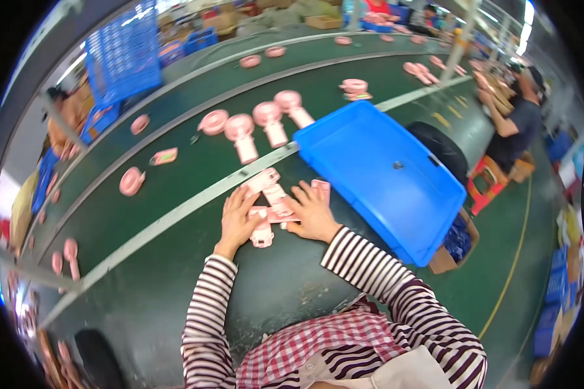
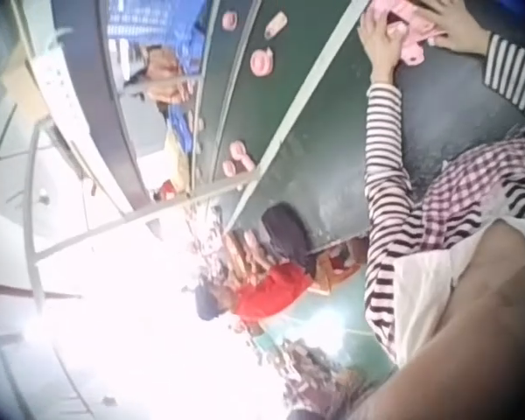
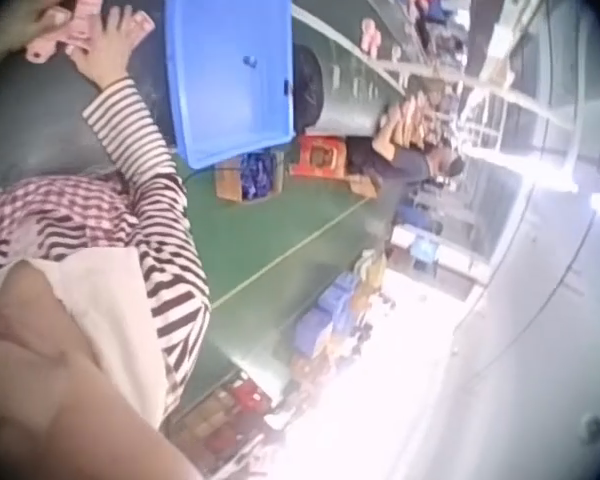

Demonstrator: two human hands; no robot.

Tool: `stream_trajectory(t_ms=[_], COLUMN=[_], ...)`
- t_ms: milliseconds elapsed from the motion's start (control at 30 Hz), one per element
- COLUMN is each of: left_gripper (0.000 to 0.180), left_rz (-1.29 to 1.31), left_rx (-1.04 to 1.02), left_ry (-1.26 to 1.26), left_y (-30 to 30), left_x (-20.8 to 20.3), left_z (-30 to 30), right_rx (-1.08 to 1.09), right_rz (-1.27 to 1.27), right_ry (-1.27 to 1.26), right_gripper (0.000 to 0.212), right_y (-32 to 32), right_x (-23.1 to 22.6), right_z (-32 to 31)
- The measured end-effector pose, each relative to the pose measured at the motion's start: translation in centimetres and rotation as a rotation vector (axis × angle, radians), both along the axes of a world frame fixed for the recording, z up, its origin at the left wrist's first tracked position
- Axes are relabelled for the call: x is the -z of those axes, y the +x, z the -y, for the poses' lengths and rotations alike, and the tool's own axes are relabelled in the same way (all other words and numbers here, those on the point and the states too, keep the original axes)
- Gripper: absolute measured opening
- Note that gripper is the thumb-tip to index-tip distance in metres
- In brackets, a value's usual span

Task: The person assembles portable electric fans by fitting internal wiring and components into the handle bases, snapping on plastic covers, and placing the assembled fans onto the conveyor belt.

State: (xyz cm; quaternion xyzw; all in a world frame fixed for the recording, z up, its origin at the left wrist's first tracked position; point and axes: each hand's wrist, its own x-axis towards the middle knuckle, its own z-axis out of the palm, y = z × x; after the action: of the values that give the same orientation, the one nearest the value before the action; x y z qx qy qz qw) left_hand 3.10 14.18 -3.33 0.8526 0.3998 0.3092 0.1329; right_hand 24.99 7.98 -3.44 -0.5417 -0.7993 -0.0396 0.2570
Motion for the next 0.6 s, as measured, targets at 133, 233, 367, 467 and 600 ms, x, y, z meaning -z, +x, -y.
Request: stream_trajectory(t_ms=[133, 233, 367, 467, 600], left_gripper=[0.047, 0.042, 0.036, 0.036, 0.037], left_rz=[0.099, 0.375, 0.424, 0.419, 0.221], left_rx=[0.023, -0.037, -0.317, -0.444, -0.488], left_ry=[-0.017, -0.087, 0.003, 0.016, 0.109], left_y=[1.5, 1.0, -3.5, -4.6, -2.9], left_x=[-0.4, -0.4, 1.6, 3.3, 3.0], left_z=[0.7, 0.9, 0.6, -0.3, -1.2], right_rx=[-0.014, 0.004, -0.133, -0.339, -0.484], right_rz=[-0.002, -0.017, -0.089, -0.302, -0.436], right_ry=[-0.056, -0.168, 0.063, 0.095, -0.002], right_gripper=[0.063, 0.068, 0.057, 0.04, 0.021], right_y=[1.3, 1.3, -2.4, -7.7, -11.7], right_x=[-0.1, -2.4, -5.3, -5.2, -2.2], right_z=[-0.4, 0.9, 3.0, 5.4, 5.5])
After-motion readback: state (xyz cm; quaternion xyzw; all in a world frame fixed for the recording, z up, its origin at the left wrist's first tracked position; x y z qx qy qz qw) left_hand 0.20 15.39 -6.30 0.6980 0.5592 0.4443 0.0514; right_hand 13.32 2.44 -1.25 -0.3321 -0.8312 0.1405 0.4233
